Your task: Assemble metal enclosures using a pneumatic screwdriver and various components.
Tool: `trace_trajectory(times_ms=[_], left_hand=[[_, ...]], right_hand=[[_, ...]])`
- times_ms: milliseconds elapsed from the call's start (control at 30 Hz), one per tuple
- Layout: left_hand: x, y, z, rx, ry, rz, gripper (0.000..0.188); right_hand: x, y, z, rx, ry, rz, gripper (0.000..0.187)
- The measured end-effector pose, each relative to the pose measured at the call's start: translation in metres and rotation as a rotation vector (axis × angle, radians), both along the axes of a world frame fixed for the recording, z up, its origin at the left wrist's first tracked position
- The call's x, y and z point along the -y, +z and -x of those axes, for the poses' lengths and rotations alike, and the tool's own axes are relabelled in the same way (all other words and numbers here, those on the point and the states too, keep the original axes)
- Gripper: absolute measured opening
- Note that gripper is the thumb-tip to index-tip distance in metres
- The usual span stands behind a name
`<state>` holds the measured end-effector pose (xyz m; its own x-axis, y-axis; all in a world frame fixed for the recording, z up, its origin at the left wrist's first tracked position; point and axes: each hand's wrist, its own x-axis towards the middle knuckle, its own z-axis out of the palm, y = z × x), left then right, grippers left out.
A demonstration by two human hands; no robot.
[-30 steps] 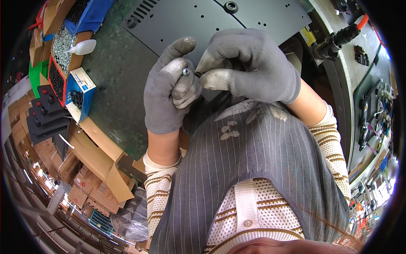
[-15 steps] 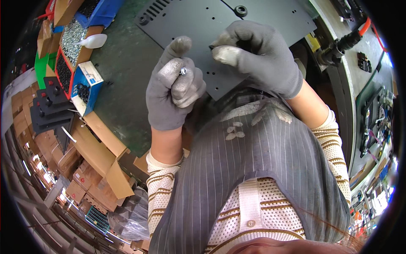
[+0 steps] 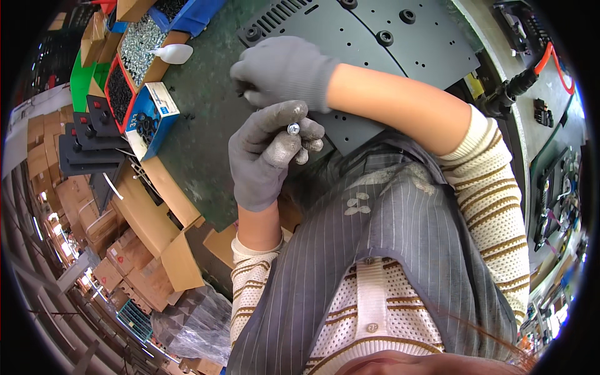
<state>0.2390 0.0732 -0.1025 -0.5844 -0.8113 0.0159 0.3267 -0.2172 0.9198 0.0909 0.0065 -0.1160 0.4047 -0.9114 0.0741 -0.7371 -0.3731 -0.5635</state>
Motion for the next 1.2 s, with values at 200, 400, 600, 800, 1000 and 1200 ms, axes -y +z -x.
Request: trace_trajectory(times_ms=[200,400,600,800,1000,1200], left_hand=[[-0.003,-0.002,-0.002,-0.009,0.112,-0.033,0.026],[0.002,-0.009,0.002,-0.117,0.060,-0.093,0.023],[0.008,-0.013,0.014,-0.073,0.019,-0.105,0.022],[0.021,-0.009,0.033,0.201,0.006,-0.116,0.022],[0.039,-0.017,0.058,0.615,-0.007,0.552,0.019],[0.048,-0.031,0.065,0.911,0.107,1.027,0.012]], right_hand=[[0.000,0.001,0.000,0.166,-0.137,0.059,0.026],[-0.082,0.005,0.087,0.766,-0.243,-0.123,0.025],[-0.204,-0.015,0.177,0.611,-1.001,0.106,0.024],[-0.242,-0.053,0.253,0.198,-1.460,0.330,0.052],[-0.233,-0.058,0.248,-0.567,-1.023,0.231,0.084],[-0.214,-0.079,0.245,-0.598,-1.209,0.404,0.058]])
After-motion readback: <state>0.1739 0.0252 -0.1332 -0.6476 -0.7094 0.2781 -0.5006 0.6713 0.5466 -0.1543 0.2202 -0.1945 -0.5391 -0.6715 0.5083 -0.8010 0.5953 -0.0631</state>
